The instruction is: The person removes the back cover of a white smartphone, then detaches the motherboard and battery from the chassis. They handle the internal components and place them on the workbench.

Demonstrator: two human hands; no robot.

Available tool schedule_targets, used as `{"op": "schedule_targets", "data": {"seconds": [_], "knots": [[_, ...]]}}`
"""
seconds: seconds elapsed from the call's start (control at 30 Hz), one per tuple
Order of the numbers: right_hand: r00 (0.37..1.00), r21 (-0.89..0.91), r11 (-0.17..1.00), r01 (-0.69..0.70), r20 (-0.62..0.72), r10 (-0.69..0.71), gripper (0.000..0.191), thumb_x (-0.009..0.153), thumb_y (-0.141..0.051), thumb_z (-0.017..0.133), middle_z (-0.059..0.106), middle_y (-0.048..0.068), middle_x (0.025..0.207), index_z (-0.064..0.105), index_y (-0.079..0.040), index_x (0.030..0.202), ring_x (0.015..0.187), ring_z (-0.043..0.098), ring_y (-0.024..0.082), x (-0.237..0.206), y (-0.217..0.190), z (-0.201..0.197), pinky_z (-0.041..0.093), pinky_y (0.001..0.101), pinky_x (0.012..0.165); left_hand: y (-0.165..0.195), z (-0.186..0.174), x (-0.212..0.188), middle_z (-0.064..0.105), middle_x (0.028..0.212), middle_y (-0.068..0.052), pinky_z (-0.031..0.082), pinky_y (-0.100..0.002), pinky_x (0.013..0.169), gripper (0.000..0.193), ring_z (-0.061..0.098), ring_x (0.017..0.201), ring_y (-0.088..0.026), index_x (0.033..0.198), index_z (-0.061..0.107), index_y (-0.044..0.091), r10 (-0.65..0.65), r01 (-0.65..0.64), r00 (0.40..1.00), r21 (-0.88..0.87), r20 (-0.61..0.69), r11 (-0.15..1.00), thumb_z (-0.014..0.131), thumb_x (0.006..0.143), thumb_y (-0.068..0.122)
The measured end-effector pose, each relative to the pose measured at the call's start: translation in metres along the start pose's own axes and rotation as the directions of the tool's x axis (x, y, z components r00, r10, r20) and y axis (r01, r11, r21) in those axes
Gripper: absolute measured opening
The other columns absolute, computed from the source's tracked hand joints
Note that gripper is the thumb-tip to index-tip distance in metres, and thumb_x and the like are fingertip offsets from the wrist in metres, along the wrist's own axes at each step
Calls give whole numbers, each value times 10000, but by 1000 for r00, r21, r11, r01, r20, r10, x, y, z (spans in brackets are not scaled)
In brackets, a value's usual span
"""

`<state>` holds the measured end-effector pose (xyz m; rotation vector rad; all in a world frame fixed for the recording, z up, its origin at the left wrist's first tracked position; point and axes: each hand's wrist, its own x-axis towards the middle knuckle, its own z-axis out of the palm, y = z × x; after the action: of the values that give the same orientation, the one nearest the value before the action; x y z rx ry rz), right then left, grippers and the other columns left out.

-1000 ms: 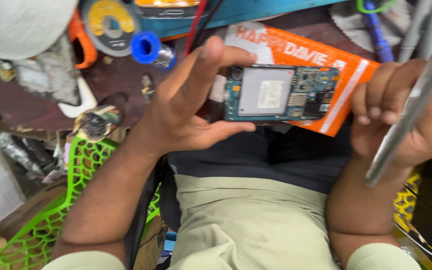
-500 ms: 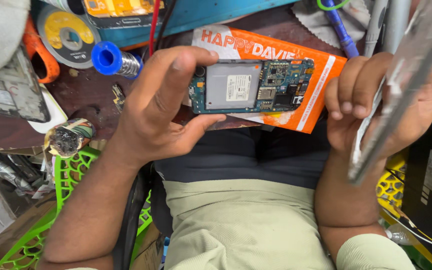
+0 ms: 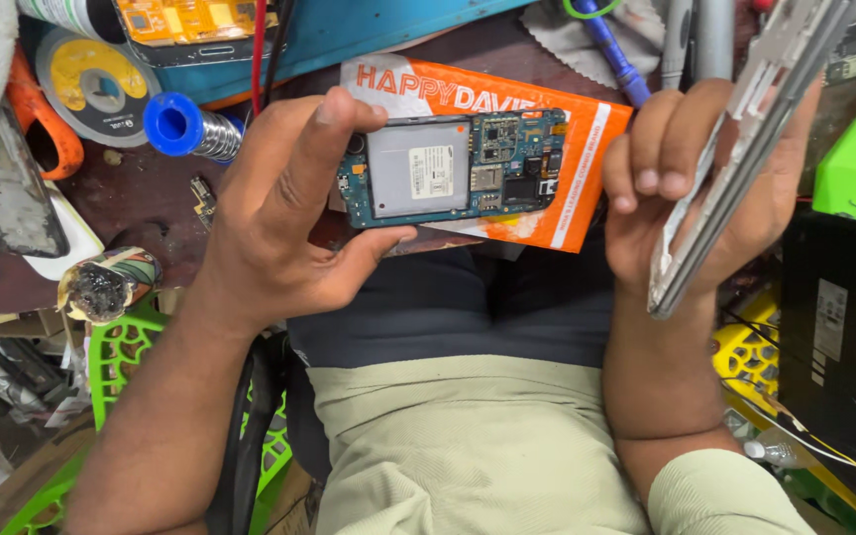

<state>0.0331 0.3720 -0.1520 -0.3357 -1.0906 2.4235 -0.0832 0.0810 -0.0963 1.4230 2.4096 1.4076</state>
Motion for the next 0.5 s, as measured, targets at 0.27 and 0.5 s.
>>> {"op": "schedule_targets", "data": {"seconds": [0.27,0.5], "knots": [[1000,-35,999,-13,-3,13,519,1100,-222,439,407,70,629,270,-106,1577,544,391,176,6,1,3,369,304,473,1,-1,2,597,1304,-154,513,-399,1026,1108,611,1187,-317,1672,271,122,15,-15,1000,18,-8,1000,955,802,88],[997,-52,998,-21,78,25,597,1187,-238,434,404,60,610,153,-124,1701,545,388,160,5,-1,10,364,298,504,0,-1,-1,584,1324,-140,517,-389,1025,1067,607,1188,-307,1612,265,146,0,1,1000,25,-13,1000,945,793,79]]}}
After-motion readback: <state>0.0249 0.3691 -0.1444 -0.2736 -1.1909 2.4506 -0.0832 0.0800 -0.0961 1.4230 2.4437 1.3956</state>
